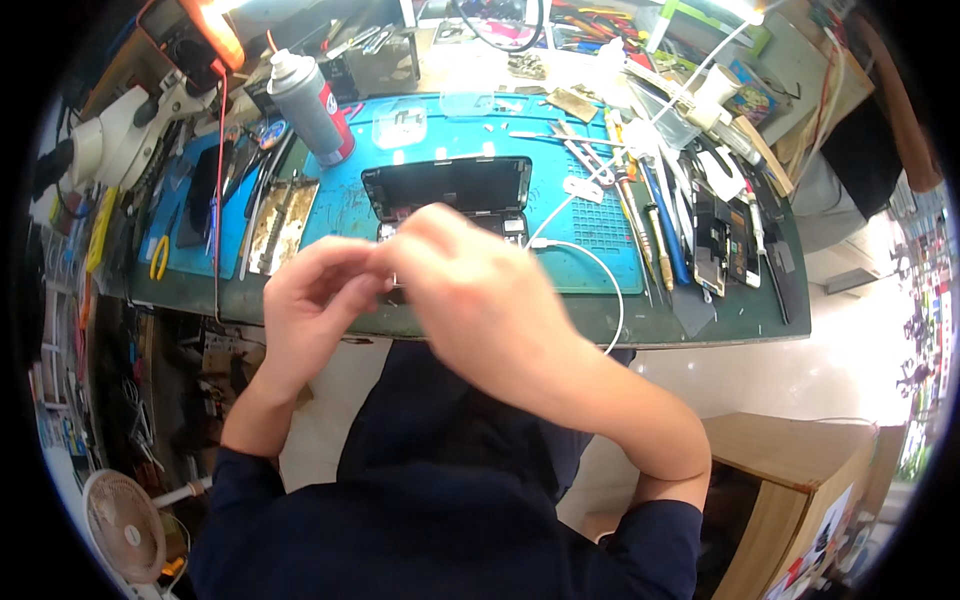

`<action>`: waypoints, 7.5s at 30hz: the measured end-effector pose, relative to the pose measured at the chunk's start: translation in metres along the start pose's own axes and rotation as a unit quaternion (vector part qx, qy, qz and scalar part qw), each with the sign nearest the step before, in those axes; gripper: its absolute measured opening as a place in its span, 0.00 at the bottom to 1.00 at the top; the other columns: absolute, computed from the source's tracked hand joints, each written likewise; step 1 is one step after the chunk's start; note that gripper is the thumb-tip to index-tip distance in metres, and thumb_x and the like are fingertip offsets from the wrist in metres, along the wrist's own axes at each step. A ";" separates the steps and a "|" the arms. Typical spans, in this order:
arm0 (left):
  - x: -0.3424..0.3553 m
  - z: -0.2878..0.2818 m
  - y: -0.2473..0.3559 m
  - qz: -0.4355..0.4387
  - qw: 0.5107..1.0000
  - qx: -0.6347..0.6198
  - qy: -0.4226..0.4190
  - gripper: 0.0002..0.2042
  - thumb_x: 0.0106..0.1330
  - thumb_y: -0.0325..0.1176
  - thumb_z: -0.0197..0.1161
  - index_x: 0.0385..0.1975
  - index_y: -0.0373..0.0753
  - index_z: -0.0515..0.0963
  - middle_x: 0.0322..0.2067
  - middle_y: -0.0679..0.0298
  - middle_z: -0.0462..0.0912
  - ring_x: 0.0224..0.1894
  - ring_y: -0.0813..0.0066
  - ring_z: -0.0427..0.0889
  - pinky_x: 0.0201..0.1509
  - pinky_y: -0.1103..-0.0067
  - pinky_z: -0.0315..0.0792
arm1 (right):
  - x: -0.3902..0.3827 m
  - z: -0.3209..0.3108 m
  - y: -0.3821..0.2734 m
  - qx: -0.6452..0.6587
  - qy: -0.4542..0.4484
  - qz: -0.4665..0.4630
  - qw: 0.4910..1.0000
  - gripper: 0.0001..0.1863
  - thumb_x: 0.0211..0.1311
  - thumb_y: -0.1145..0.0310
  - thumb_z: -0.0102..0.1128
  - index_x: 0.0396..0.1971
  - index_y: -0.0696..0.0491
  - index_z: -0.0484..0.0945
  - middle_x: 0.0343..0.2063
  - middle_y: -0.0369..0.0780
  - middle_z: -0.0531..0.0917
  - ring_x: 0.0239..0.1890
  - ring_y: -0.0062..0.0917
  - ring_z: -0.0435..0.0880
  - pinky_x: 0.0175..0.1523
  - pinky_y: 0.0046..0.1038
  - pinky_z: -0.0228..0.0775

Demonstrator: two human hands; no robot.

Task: The person works on a disassembled smartphone at a cluttered workbench. They use a yellow-handled screwdriver to remove screws, then use pliers to handle small components. Later, they use a soldering iron to work on the phone's internal circuitry.

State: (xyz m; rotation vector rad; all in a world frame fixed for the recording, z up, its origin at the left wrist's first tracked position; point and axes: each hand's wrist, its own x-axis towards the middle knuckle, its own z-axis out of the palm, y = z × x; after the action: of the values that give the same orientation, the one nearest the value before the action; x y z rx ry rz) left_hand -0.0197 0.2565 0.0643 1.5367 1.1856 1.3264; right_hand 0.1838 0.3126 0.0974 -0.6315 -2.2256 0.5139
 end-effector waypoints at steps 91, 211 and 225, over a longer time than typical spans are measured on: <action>0.023 0.069 -0.031 0.232 0.845 0.478 -0.064 0.23 0.53 0.41 0.69 0.51 0.43 0.85 0.51 0.68 0.77 0.53 0.71 0.72 0.59 0.69 0.64 | -0.037 -0.050 0.083 -0.160 -0.133 -0.030 0.978 0.17 0.43 0.77 0.73 0.38 0.61 0.87 0.41 0.40 0.85 0.39 0.30 0.84 0.46 0.28 0.76; 0.067 0.045 0.010 0.056 0.983 -0.172 -0.022 0.06 0.64 0.22 0.71 0.37 0.36 0.82 0.40 0.59 0.80 0.40 0.75 0.79 0.43 0.82 0.71 | -0.021 -0.087 0.051 0.187 0.134 0.007 0.973 0.21 0.73 0.61 0.65 0.55 0.47 0.63 0.41 0.47 0.85 0.42 0.32 0.87 0.43 0.33 0.85; 0.069 0.047 0.008 0.032 0.996 -0.011 -0.084 0.26 0.62 0.38 0.78 0.55 0.30 0.79 0.49 0.59 0.78 0.46 0.75 0.74 0.52 0.78 0.68 | -0.036 -0.077 0.070 0.135 0.202 -0.019 0.970 0.28 0.77 0.65 0.57 0.68 0.56 0.56 0.42 0.49 0.84 0.38 0.35 0.87 0.47 0.36 0.83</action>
State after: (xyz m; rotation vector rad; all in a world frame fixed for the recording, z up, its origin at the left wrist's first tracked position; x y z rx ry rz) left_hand 0.0293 0.3219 0.0830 1.6482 1.0216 1.2214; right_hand 0.2824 0.3600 0.0893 -0.4970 -1.7439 0.5960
